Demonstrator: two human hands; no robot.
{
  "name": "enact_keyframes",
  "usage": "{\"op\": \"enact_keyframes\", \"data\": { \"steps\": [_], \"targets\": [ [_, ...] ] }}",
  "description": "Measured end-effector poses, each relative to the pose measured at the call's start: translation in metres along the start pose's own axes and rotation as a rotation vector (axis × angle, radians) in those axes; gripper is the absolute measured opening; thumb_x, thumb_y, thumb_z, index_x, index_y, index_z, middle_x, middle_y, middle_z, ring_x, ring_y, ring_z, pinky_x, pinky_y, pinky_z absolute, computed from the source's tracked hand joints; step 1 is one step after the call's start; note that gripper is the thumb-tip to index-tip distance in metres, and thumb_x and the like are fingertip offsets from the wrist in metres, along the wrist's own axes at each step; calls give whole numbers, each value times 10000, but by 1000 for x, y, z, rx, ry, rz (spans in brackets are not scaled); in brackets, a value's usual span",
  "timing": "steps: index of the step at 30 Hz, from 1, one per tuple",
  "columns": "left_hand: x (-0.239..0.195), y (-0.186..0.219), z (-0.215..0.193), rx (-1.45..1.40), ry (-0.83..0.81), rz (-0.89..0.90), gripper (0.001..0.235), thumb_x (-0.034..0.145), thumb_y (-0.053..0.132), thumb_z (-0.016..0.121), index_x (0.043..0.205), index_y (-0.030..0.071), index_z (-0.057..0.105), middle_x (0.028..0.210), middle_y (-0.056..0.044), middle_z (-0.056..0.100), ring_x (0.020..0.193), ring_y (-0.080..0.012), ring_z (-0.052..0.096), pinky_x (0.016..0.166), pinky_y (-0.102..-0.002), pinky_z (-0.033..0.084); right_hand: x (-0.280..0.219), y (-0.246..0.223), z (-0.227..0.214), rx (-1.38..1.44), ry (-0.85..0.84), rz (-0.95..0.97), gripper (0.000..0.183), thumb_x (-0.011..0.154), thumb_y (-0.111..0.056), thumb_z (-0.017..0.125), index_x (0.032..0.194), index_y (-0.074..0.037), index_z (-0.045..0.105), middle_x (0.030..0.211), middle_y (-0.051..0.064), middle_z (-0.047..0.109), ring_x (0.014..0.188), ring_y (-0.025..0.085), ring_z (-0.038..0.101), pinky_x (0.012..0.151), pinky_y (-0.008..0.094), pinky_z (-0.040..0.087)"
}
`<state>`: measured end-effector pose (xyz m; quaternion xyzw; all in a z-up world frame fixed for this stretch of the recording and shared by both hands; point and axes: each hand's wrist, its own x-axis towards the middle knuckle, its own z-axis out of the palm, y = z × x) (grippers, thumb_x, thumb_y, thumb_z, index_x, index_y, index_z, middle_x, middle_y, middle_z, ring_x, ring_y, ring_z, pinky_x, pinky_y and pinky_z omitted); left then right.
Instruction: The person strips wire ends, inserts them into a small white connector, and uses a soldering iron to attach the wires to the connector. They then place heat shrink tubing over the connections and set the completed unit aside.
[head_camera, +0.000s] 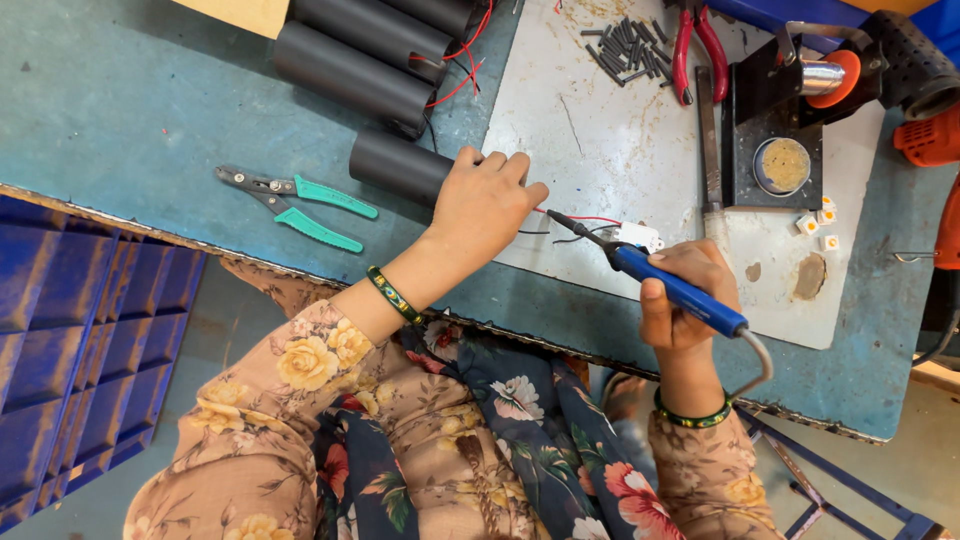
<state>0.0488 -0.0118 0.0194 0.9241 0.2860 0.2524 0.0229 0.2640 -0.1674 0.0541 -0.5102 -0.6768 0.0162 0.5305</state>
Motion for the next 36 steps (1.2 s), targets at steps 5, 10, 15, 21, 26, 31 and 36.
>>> {"op": "enact_keyframes", "data": {
  "steps": [5, 10, 15, 21, 26, 31, 36],
  "targets": [
    [0, 0, 0, 5, -7, -4, 90, 815, 150, 661, 835, 209, 727, 862, -28, 590, 829, -220, 621, 783, -417, 426, 4, 0, 0, 15, 21, -30, 305, 1035, -276, 678, 1052, 2, 553, 854, 140, 644, 796, 256, 630, 727, 333, 512],
    [0, 0, 1, 12, -17, -8, 71, 821, 167, 664, 823, 207, 723, 858, -27, 591, 829, -218, 622, 779, -420, 423, -2, 3, -3, 53, 93, 16, 324, 1051, -302, 667, 1073, 1, 552, 826, 94, 613, 731, 208, 590, 741, 325, 491],
    [0, 0, 0, 22, -30, -6, 75, 821, 165, 668, 820, 211, 727, 855, -27, 592, 825, -219, 621, 772, -417, 420, -7, 6, -2, 44, 83, 27, 341, 1061, -319, 673, 1083, -3, 547, 854, 114, 623, 760, 221, 600, 746, 325, 495],
    [0, 1, 1, 3, -19, -16, 90, 814, 153, 667, 831, 212, 732, 860, -26, 594, 826, -218, 622, 786, -414, 426, -12, 10, -3, 60, 128, 121, 368, 1073, -334, 649, 1135, 5, 520, 916, 137, 619, 712, 184, 618, 682, 270, 517],
    [0, 1, 1, -11, -11, -11, 57, 832, 191, 675, 822, 199, 731, 858, -36, 599, 823, -227, 623, 783, -428, 427, -17, 16, 6, 132, 231, 259, 342, 1152, -271, 639, 1248, 24, 494, 975, 174, 653, 807, 232, 714, 789, 313, 615],
    [-1, 1, 1, 3, -14, -15, 65, 832, 182, 671, 820, 202, 732, 861, -36, 608, 823, -229, 626, 774, -430, 428, -21, 20, 10, -34, 227, 293, 316, 1141, -230, 628, 1246, 44, 512, 973, 184, 694, 845, 244, 751, 863, 299, 553],
    [0, 1, 2, -2, -15, -12, 68, 831, 178, 668, 820, 198, 732, 859, -38, 609, 829, -231, 631, 783, -431, 435, -21, 22, 13, 15, 205, 334, 318, 1143, -218, 621, 1258, 52, 501, 1039, 187, 708, 922, 250, 754, 932, 303, 562]
  ]
}}
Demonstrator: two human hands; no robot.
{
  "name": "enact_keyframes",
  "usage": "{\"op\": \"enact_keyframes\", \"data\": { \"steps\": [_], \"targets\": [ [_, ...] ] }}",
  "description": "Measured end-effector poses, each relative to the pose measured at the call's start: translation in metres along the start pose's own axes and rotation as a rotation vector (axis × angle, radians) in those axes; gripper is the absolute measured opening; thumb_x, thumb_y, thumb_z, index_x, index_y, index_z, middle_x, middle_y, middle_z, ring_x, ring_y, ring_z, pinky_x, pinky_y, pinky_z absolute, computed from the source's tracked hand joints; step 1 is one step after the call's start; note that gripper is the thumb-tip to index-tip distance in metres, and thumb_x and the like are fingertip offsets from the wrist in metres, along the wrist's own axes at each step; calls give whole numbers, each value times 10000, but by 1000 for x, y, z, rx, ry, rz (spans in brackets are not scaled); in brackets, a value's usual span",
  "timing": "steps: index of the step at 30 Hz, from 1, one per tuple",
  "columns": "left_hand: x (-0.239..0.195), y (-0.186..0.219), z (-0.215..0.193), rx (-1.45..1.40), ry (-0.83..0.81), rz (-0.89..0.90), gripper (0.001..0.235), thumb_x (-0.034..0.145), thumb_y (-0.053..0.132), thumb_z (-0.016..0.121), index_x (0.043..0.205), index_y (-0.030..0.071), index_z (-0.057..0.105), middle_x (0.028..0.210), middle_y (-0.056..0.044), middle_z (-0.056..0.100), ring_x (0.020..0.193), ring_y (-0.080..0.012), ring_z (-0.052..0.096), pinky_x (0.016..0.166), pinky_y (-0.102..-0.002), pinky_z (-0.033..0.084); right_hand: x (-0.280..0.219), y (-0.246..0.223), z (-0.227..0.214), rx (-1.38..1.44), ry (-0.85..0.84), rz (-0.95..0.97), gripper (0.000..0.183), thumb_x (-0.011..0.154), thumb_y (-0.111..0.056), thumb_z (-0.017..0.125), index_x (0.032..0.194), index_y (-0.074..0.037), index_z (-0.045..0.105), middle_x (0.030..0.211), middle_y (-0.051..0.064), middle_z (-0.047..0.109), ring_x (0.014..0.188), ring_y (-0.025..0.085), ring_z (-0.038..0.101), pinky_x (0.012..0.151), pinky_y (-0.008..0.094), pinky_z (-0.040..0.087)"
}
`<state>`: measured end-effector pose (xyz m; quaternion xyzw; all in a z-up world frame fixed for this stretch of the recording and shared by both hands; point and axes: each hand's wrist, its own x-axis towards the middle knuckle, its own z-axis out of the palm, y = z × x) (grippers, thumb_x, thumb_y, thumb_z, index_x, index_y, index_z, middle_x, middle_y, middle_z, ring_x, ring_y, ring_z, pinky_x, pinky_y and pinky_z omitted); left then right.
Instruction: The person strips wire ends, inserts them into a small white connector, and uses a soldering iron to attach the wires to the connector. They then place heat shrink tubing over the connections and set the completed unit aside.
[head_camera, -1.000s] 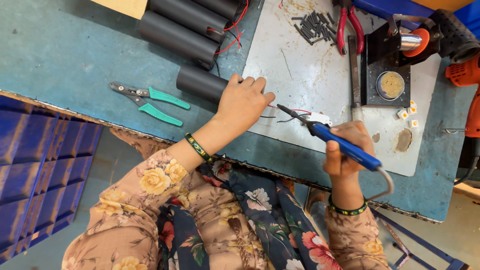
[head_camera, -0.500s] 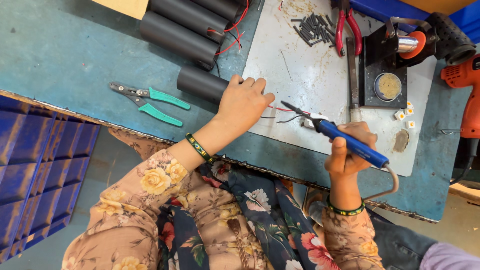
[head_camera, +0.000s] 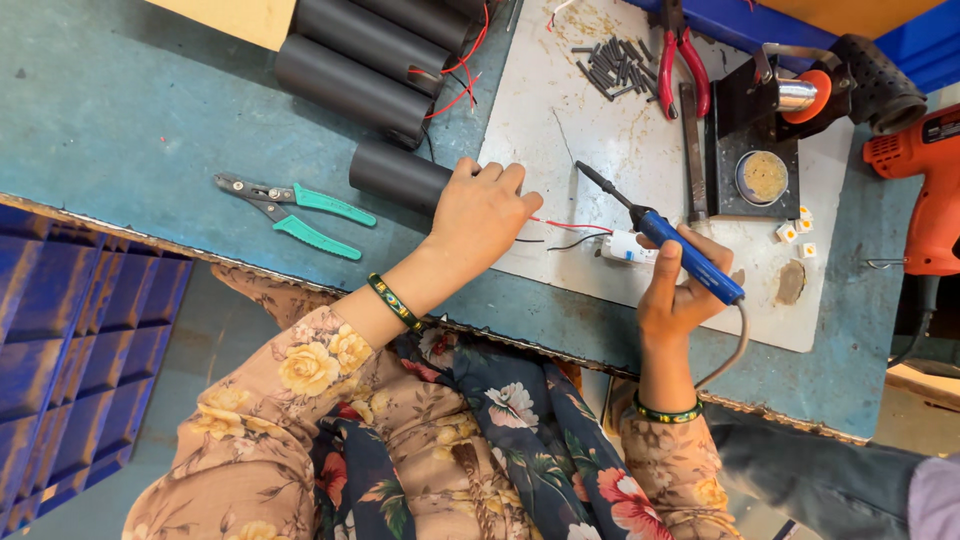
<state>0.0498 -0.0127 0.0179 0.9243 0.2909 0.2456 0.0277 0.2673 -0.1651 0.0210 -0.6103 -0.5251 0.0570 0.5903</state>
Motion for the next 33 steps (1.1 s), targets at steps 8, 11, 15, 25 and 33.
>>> {"op": "enact_keyframes", "data": {
  "steps": [8, 11, 15, 25, 33],
  "targets": [
    [0, 1, 0, 10, 2, -6, 82, 815, 162, 667, 828, 201, 738, 856, -36, 609, 825, -228, 631, 772, -432, 436, 2, -1, 3, 56, 13, 8, 319, 1128, -206, 631, 1260, 55, 503, 1092, 190, 670, 961, 257, 761, 946, 341, 597],
    [-1, 1, 0, 14, 1, -9, 82, 814, 157, 669, 825, 201, 738, 859, -33, 609, 824, -225, 630, 777, -428, 437, 0, -2, 4, 59, 1, 5, 308, 1130, -197, 633, 1258, 51, 504, 1088, 202, 671, 969, 260, 758, 956, 342, 593],
    [-1, 1, -1, 9, -1, -12, 83, 808, 154, 673, 823, 200, 740, 858, -31, 608, 823, -225, 629, 774, -425, 435, -1, -2, 5, 28, -29, 25, 301, 1144, -193, 616, 1272, 50, 494, 1048, 213, 728, 992, 257, 748, 992, 332, 566],
    [0, 1, 2, 26, -9, -10, 83, 811, 160, 671, 816, 206, 739, 856, -31, 611, 818, -223, 629, 779, -429, 440, 3, 0, 9, -19, -32, 21, 292, 1138, -183, 616, 1272, 54, 510, 1103, 214, 708, 995, 276, 761, 973, 333, 566],
    [0, 1, 2, 33, -17, -13, 80, 820, 171, 667, 814, 204, 740, 857, -32, 615, 828, -227, 635, 778, -433, 443, 10, -2, 6, 205, 97, 114, 352, 1122, -262, 610, 1264, 37, 492, 1076, 191, 682, 911, 310, 767, 875, 358, 601]
  ]
}}
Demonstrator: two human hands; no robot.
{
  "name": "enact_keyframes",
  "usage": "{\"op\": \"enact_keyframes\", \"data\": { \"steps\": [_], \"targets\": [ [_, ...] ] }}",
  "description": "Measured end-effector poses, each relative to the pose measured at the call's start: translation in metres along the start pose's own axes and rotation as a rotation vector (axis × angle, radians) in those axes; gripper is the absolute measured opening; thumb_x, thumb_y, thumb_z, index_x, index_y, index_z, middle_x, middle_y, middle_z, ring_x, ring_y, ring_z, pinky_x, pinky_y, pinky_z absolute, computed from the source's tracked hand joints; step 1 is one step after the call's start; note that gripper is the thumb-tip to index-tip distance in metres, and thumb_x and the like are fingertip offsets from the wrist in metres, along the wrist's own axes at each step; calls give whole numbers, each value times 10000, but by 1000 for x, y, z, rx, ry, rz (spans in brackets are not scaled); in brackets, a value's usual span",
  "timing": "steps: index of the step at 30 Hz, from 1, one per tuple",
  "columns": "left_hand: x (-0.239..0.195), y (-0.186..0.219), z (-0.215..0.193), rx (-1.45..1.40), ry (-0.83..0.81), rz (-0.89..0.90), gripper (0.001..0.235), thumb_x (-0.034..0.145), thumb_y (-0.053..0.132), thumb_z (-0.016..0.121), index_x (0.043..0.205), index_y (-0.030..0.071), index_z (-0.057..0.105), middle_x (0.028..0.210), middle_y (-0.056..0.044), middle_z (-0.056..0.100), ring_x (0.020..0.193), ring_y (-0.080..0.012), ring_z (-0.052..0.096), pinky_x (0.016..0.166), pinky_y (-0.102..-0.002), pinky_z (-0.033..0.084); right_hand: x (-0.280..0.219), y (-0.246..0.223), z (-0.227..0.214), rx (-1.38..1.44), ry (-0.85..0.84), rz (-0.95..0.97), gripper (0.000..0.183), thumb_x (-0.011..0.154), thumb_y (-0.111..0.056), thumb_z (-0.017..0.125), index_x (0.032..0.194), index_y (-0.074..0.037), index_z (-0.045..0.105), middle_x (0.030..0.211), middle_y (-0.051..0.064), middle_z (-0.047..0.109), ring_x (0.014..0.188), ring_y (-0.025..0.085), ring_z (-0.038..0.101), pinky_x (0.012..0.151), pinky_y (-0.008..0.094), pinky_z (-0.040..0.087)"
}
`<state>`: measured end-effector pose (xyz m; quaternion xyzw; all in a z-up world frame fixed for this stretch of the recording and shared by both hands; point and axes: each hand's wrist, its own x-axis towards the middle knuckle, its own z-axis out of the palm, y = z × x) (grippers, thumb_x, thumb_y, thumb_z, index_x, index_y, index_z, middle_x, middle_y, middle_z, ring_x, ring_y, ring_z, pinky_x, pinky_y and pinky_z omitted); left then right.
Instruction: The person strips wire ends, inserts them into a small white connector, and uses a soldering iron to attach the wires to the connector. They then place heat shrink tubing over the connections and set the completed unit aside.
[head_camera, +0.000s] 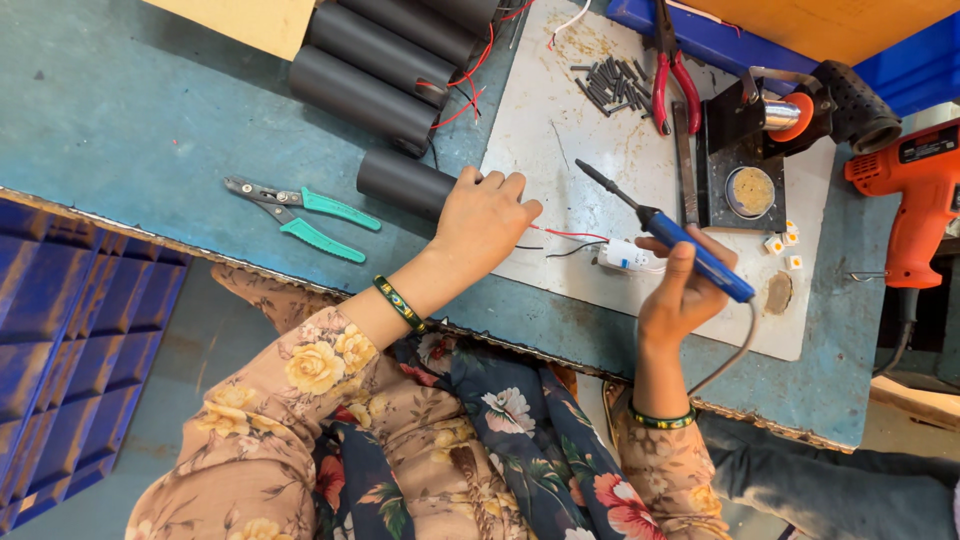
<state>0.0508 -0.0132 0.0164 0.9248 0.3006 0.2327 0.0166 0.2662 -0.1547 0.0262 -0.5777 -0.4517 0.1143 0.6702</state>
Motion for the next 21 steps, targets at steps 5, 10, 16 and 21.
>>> {"op": "enact_keyframes", "data": {
  "steps": [5, 10, 16, 21],
  "targets": [
    [1, 0, -2, 17, -39, 1, 82, 821, 164, 660, 832, 194, 735, 874, -33, 631, 852, -226, 642, 792, -433, 448, 7, 14, -20, 225, 226, 188, 406, 1109, -368, 577, 1148, 35, 588, 881, 152, 676, 758, 259, 701, 801, 420, 628],
    [0, 0, -3, 7, -58, 1, 88, 818, 144, 661, 864, 174, 730, 887, -40, 646, 868, -230, 648, 802, -432, 449, 10, 35, -58, 468, 356, 395, 397, 1087, -394, 586, 972, -18, 644, 810, 109, 668, 741, 239, 671, 785, 415, 589],
    [4, 1, -12, -25, -81, -13, 53, 835, 161, 693, 878, 164, 724, 901, -44, 649, 891, -234, 644, 817, -437, 442, 7, 49, -75, 571, 419, 468, 364, 1057, -397, 614, 936, -57, 666, 801, 61, 653, 782, 204, 645, 760, 402, 557],
    [-1, -4, -33, -318, 119, 58, 107, 903, 248, 743, 927, 151, 704, 930, -33, 616, 991, -234, 603, 931, -432, 411, 3, 39, -73, 555, 385, 424, 377, 1088, -382, 591, 946, -39, 654, 812, 81, 656, 773, 206, 648, 746, 404, 558]
  ]
}}
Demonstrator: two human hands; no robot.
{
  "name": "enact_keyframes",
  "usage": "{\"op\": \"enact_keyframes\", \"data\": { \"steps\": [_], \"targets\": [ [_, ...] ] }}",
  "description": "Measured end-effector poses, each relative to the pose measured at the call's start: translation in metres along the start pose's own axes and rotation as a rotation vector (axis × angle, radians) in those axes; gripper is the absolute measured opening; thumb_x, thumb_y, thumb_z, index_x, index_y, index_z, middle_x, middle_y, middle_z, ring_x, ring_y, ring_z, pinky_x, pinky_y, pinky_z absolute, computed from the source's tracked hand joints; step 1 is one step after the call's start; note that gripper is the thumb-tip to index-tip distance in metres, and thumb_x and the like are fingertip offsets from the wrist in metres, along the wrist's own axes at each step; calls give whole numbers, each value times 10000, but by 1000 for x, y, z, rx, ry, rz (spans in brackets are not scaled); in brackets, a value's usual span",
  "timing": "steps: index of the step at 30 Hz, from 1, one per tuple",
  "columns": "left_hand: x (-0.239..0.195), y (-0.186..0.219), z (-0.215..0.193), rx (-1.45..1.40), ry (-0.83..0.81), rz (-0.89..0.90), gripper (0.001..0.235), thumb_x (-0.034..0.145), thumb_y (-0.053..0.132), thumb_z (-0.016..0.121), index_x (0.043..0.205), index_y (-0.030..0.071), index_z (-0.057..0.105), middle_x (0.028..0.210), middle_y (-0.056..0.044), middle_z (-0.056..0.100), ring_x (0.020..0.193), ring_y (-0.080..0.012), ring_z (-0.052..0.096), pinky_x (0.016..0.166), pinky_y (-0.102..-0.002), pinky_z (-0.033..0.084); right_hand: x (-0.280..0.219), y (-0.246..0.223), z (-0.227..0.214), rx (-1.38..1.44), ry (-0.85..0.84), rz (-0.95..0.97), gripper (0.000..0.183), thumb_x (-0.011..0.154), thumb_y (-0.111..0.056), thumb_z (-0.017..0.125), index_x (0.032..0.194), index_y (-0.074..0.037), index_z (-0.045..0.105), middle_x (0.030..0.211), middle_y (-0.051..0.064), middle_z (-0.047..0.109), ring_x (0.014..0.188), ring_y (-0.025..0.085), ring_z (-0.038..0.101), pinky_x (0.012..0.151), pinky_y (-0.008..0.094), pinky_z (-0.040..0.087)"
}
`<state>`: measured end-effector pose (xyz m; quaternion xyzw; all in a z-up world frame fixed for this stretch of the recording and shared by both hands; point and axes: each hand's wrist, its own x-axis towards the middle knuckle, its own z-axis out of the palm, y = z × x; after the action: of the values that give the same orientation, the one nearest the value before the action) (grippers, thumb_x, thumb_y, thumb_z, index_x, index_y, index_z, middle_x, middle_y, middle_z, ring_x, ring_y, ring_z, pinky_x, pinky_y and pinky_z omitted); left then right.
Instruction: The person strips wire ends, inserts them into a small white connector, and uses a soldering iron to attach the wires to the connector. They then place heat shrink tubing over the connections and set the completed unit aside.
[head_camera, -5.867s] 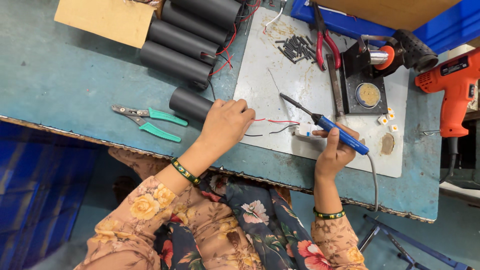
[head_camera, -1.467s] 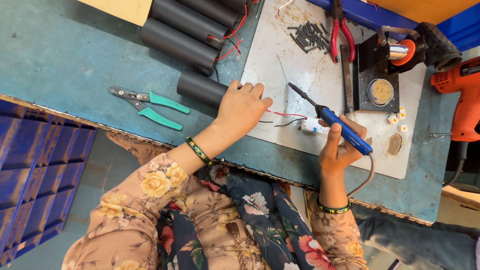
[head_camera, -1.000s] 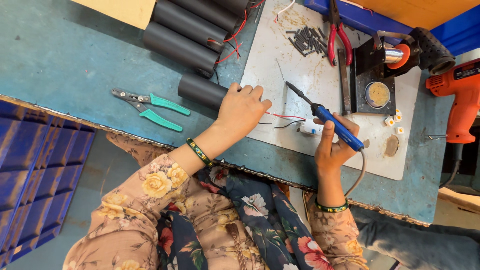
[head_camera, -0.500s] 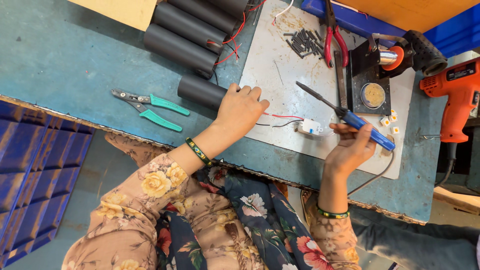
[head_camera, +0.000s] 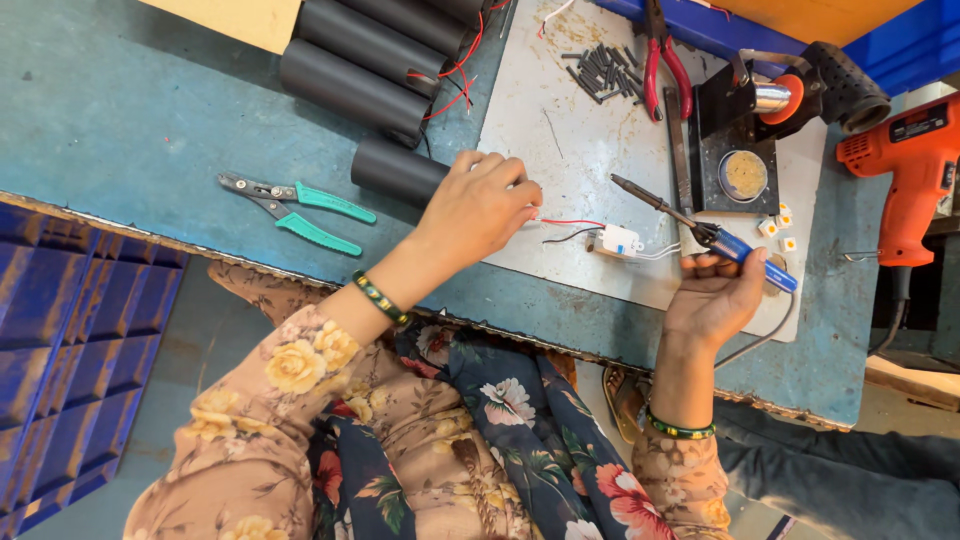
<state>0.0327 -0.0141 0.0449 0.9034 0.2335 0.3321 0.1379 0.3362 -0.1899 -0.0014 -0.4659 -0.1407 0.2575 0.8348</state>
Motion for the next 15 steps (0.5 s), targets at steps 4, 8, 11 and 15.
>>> {"op": "enact_keyframes", "data": {
  "steps": [4, 8, 11, 15],
  "targets": [
    [-14, 4, -19, -25, 100, 66, 106, 974, 241, 741, 1014, 155, 695, 1017, 11, 621, 1085, -212, 600, 1031, -435, 385, -15, -11, 8, -124, -88, -135, 348, 1129, -343, 555, 1027, -18, 625, 842, 119, 668, 746, 218, 654, 723, 423, 576],
    [-25, 9, -24, -9, 119, 70, 218, 934, 265, 754, 1107, 151, 686, 1091, 11, 635, 1149, -207, 606, 1016, -450, 347, -28, -16, 14, -205, -118, -212, 320, 1154, -315, 533, 1119, -2, 589, 886, 126, 673, 740, 214, 656, 654, 400, 581],
    [-24, 9, -21, -22, 127, 7, 276, 938, 263, 768, 1167, 139, 678, 1134, -12, 641, 1132, -213, 593, 1006, -441, 346, -30, -19, 16, -203, -117, -243, 327, 1150, -318, 520, 1113, 0, 583, 874, 131, 674, 722, 215, 654, 639, 394, 580],
    [-1, 4, -3, 26, 126, -51, 378, 890, 297, 783, 1182, 85, 672, 1114, -47, 644, 1080, -240, 588, 999, -456, 351, -29, -22, 15, -173, -135, -259, 332, 1165, -323, 523, 1122, 0, 583, 860, 133, 660, 683, 210, 648, 653, 399, 577]
  ]
}}
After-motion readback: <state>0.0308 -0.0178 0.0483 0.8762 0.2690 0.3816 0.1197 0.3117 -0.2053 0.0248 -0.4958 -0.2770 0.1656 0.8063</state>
